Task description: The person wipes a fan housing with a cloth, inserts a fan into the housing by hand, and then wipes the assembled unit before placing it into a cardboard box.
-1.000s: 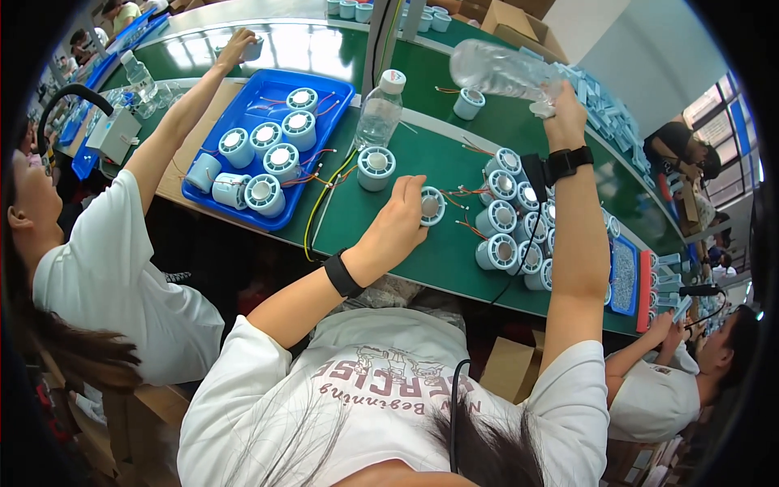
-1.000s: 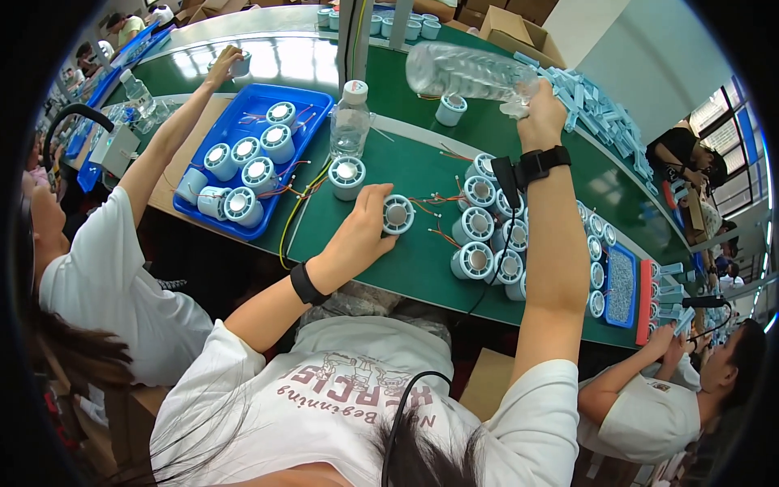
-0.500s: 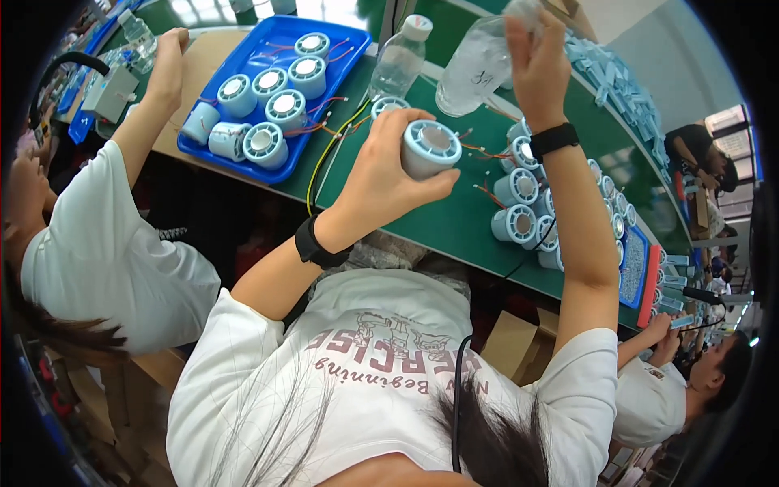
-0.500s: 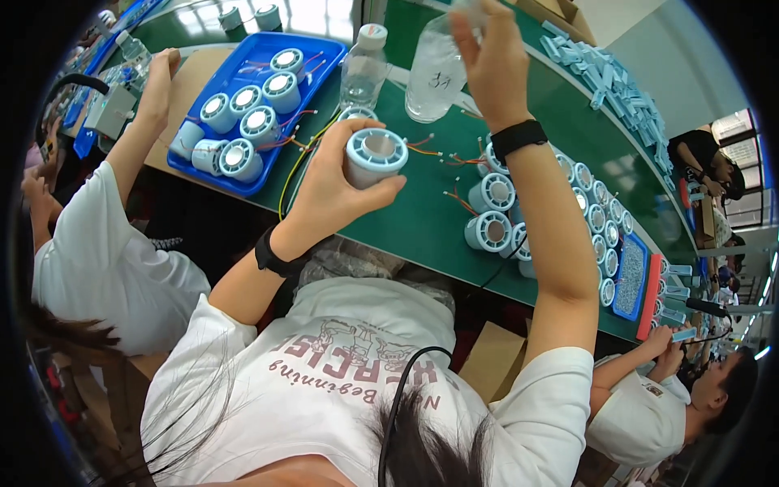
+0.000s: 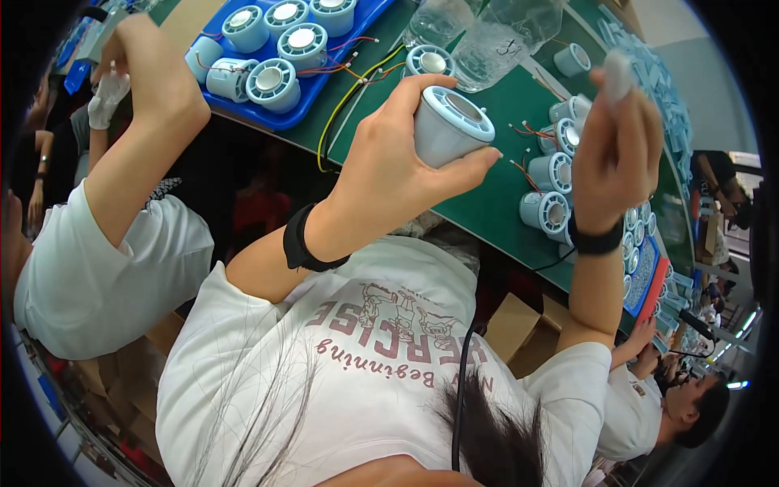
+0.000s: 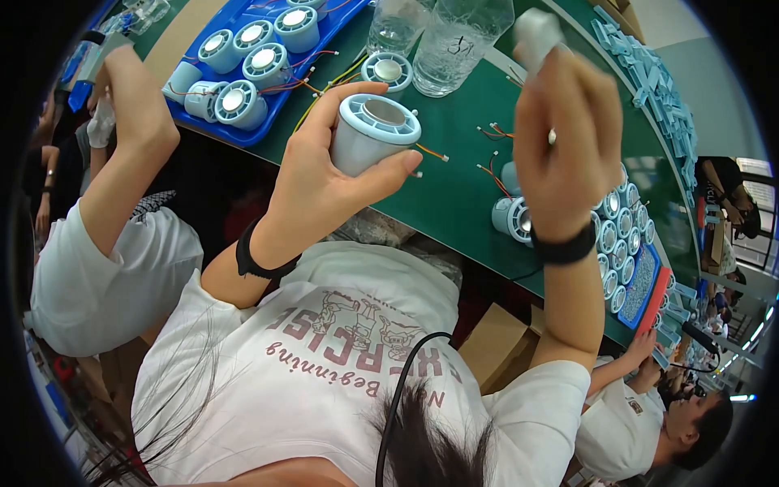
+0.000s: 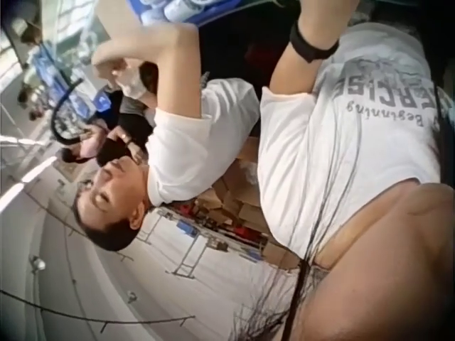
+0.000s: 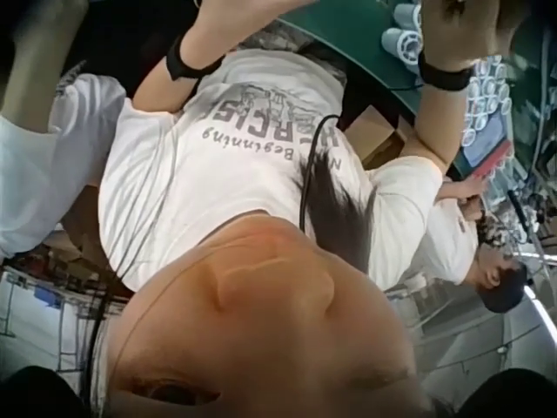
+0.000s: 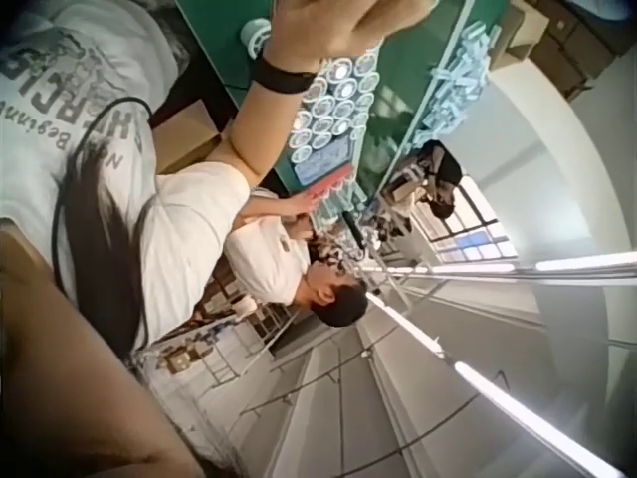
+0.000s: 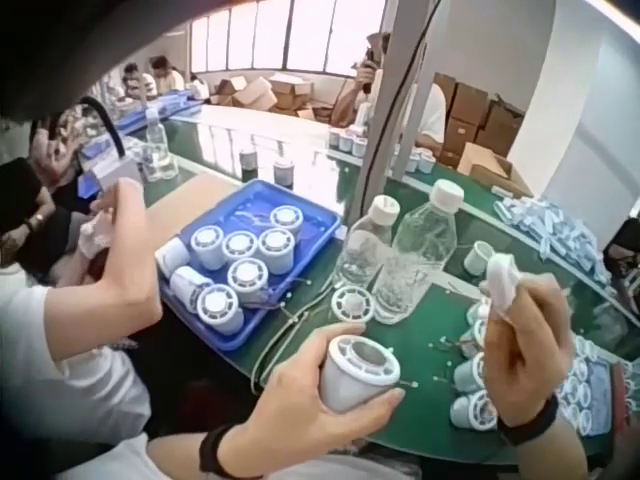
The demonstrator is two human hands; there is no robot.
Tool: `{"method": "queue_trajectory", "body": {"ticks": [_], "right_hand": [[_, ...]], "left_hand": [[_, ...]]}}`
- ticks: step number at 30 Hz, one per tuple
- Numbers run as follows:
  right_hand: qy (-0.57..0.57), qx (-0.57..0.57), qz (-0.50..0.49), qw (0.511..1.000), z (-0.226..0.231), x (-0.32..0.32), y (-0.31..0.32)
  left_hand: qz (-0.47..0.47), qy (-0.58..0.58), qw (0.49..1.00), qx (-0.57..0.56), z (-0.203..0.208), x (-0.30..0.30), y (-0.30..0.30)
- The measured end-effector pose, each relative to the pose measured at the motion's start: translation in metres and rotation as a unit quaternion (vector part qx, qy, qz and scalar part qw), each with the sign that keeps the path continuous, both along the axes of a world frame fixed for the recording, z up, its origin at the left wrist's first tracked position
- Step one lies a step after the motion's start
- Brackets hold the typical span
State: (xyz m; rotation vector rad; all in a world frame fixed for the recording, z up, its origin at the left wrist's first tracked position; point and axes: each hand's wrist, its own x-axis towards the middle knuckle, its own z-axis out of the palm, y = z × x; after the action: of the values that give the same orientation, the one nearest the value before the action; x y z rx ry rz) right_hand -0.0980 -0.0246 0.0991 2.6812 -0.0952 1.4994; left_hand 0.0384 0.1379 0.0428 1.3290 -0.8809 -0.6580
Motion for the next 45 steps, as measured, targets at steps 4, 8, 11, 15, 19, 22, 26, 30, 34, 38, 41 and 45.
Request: {"method": "queue_trajectory", "body": {"ticks": [4,8,11,15,19,22,26,30,34,38,41,45], "right_hand": [[0.193,0.049,0.176,0.964,-0.003,-0.022,0.048],[0.181,-0.016,0.128,0.975,-0.01,-0.041,0.056],[0.213,0.024,0.046,0.976,-0.007,-0.054,0.065],[0.189,0.001,0.071,0.979,-0.005,-0.044,0.062],[0.238,0.167,-0.04,0.956,0.005,-0.048,0.09],[0.24,0.111,-0.032,0.964,0.006,-0.055,0.087],[0.243,0.135,-0.031,0.96,0.004,-0.055,0.086],[0.246,0.097,-0.004,0.964,0.003,-0.052,0.079],[0.247,0.034,0.032,0.968,0.007,-0.042,0.073],[0.255,0.032,0.047,0.965,0.007,-0.041,0.074],[0.25,0.02,0.049,0.967,0.004,-0.041,0.072],[0.237,0.002,0.036,0.971,0.002,-0.044,0.075]], "left_hand": [[0.022,-0.079,0.996,-0.043,-0.002,0.001,0.006],[0.001,-0.166,0.986,-0.008,0.01,-0.008,0.007],[-0.012,-0.179,0.984,0.013,0.016,-0.014,0.008],[0.007,-0.203,0.979,0.002,0.016,-0.017,0.002],[-0.007,-0.198,0.98,-0.014,0.015,-0.021,0.0],[0.002,-0.202,0.979,-0.012,0.017,-0.02,0.003],[0.02,-0.211,0.977,-0.018,0.016,-0.02,0.0],[0.031,-0.222,0.974,-0.013,0.013,-0.018,0.002],[0.032,-0.216,0.976,-0.006,0.016,-0.02,0.002],[0.042,-0.228,0.973,-0.02,0.014,-0.021,0.001],[0.05,-0.234,0.971,-0.026,0.013,-0.02,0.002],[0.048,-0.227,0.972,-0.023,0.012,-0.022,0.004]]}}
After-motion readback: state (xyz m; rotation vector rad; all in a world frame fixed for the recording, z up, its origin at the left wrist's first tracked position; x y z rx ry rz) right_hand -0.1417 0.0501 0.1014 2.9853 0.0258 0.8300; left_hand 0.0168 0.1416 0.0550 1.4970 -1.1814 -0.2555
